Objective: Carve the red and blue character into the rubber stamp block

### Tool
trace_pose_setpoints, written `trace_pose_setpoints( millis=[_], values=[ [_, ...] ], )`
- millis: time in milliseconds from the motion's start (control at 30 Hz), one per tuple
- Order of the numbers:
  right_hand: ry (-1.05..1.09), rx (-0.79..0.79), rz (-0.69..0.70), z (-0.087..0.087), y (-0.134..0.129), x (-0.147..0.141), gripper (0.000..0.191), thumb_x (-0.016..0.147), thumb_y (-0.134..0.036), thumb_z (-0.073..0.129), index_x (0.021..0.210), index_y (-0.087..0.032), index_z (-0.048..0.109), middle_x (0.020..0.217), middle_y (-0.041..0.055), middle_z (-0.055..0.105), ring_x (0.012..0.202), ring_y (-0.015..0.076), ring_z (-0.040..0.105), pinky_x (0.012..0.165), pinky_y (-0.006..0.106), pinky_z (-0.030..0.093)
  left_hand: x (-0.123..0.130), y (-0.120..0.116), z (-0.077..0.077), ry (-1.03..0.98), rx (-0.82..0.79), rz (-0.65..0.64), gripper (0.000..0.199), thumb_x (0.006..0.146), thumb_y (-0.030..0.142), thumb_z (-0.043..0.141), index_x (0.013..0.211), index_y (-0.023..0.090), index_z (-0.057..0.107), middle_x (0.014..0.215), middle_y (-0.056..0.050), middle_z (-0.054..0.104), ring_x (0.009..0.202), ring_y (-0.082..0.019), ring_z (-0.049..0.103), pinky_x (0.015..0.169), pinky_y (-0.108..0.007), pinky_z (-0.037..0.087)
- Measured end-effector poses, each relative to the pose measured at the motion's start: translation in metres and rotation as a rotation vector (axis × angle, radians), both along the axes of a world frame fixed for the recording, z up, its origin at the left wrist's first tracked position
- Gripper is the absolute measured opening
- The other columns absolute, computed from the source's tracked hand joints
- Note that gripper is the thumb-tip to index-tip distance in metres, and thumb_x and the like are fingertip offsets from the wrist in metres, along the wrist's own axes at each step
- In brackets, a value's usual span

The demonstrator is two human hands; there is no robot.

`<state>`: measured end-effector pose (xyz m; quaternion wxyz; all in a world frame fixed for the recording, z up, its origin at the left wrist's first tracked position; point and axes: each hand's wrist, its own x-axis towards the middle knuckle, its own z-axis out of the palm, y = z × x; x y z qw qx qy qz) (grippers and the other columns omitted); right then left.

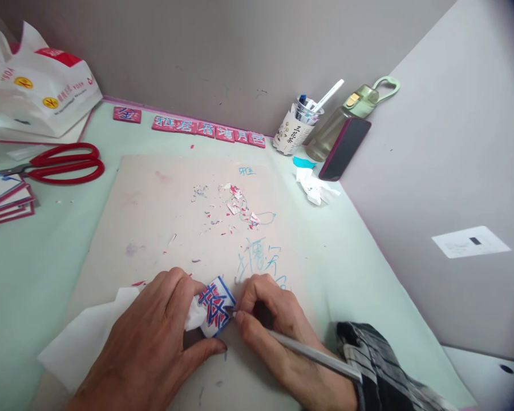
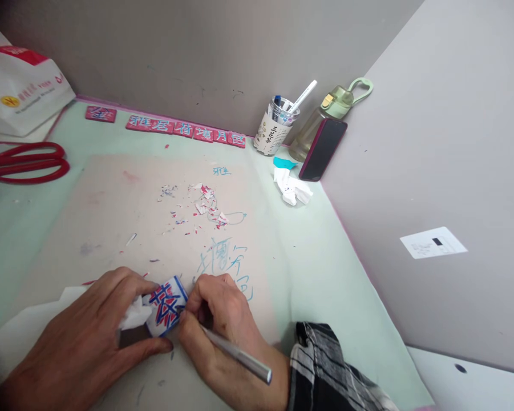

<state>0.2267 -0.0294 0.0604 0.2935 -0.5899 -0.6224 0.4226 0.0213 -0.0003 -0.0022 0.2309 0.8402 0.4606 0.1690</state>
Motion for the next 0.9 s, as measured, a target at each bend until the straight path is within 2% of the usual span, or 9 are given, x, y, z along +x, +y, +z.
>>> trace_pose_setpoints(
  millis=[167,467,900],
  values=[
    [-0.009,-0.009,0.001,-0.0010,-0.0010,-0.0014,0.012,0.089,-0.022,0.050,0.077,-0.022,0.048,0.073,-0.0002,0.053,0.075,0.0180,0.049,0.068,0.032,0.037,-0.0008,-0.0008,-0.0001,0.004,-0.001,-0.005,0.037,0.078,0.039,0.079,0.102,0.024,0.056,0.098,-0.006,0.061,0.089,-0.032,0.063,0.073,-0.047,0.052],
    [-0.012,-0.002,0.026,0.0004,-0.0005,-0.0011,0.012,0.090,-0.023,0.048,0.078,-0.021,0.048,0.075,0.0014,0.053,0.076,0.0186,0.050,0.069,0.032,0.039,-0.0028,-0.0030,-0.0021,0.021,0.019,-0.042,0.034,0.088,0.044,0.070,0.107,0.023,0.051,0.101,-0.006,0.057,0.091,-0.030,0.060,0.077,-0.047,0.049],
    [-0.096,0.096,0.084,-0.0013,-0.0010,0.0002,0.013,0.089,-0.015,0.049,0.079,-0.022,0.045,0.076,0.0006,0.056,0.072,0.0162,0.050,0.068,0.031,0.042,-0.0019,-0.0006,-0.0018,-0.008,0.054,-0.011,0.031,0.083,0.038,0.074,0.103,0.025,0.054,0.099,-0.003,0.057,0.090,-0.029,0.061,0.076,-0.044,0.051]
  ],
)
